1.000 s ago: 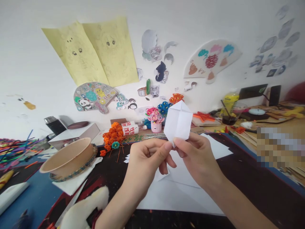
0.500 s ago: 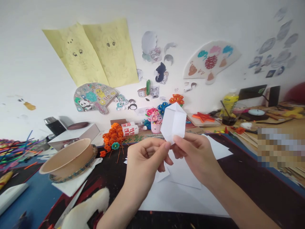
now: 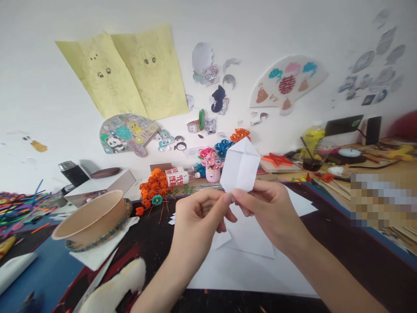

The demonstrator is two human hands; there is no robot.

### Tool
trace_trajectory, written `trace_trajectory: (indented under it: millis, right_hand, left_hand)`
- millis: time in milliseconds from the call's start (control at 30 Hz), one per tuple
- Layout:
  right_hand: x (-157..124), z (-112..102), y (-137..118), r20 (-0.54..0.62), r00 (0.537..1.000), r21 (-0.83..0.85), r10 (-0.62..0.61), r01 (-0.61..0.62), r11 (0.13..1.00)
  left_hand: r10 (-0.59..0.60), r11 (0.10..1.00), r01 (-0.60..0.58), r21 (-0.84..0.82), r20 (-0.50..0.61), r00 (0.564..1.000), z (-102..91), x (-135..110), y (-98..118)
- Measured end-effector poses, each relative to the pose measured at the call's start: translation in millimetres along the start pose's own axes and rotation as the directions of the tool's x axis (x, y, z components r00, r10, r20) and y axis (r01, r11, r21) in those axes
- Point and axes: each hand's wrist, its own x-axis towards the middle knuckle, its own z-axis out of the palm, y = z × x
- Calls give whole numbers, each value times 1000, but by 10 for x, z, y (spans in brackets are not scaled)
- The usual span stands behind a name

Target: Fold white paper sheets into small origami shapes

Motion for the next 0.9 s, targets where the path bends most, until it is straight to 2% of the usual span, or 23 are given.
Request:
trace_trajectory:
  millis: [300, 533, 900]
  right_hand:
    - [3, -11, -10, -32, 995, -36, 99, -100, 994]
    - [-1, -12, 0, -48, 997, -64, 66, -69, 996]
    - [-31, 18, 18, -79, 996, -72, 39, -44, 996]
  left_hand:
    - [-11, 1000, 11, 17, -33, 999, 4, 12, 4]
    - [-48, 999, 49, -23, 9, 999, -6, 38, 8]
    - [-5, 997, 4, 74, 3, 1000, 30, 9, 2]
